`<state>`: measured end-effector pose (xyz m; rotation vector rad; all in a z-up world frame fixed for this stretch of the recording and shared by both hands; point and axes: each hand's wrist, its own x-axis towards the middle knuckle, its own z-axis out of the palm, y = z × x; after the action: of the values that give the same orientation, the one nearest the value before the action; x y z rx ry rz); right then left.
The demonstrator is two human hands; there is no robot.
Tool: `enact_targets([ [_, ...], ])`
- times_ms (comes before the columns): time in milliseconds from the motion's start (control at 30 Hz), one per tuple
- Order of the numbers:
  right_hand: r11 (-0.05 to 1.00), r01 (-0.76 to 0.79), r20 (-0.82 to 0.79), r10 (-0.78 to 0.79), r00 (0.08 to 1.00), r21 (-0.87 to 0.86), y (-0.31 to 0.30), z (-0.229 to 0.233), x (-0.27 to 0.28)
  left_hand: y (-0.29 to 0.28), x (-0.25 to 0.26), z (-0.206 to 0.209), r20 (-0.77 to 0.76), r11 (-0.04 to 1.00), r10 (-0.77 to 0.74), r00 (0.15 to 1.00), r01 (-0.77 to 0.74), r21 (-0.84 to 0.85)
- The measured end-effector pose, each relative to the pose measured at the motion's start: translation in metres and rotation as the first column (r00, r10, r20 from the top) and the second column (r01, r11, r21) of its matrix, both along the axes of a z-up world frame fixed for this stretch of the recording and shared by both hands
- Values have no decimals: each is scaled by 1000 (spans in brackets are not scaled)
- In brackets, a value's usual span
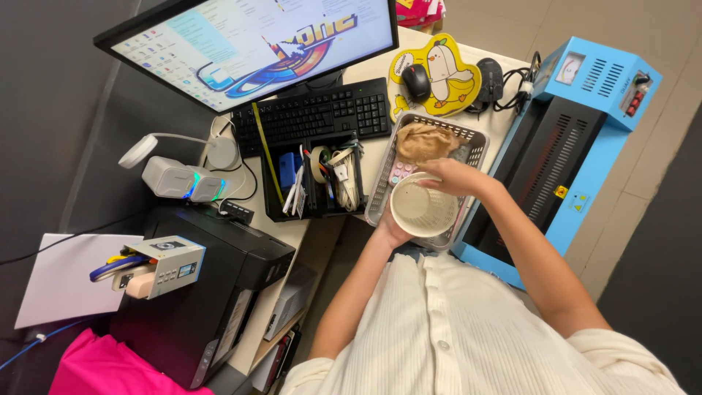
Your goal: The person places a pink cloth over a treadmill and then moves to a desk to organize items. They wipe a white plastic basket with a cloth, place it on the desk, and then sort through a drawer organizer, moving pens, a ruler, and other small items into the basket.
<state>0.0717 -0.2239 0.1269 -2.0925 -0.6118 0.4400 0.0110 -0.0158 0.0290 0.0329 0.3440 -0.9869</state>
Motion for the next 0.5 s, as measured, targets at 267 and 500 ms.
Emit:
enact_targets([
  [267,966,182,-33,-191,981,-181,6,-20,-17,36,-19,-34,109,788,-145,984,48,613],
  [500,938,216,-36,-234,972,-269,14,-54,-14,48,-15,-32,151,220,-434,888,-58,974],
])
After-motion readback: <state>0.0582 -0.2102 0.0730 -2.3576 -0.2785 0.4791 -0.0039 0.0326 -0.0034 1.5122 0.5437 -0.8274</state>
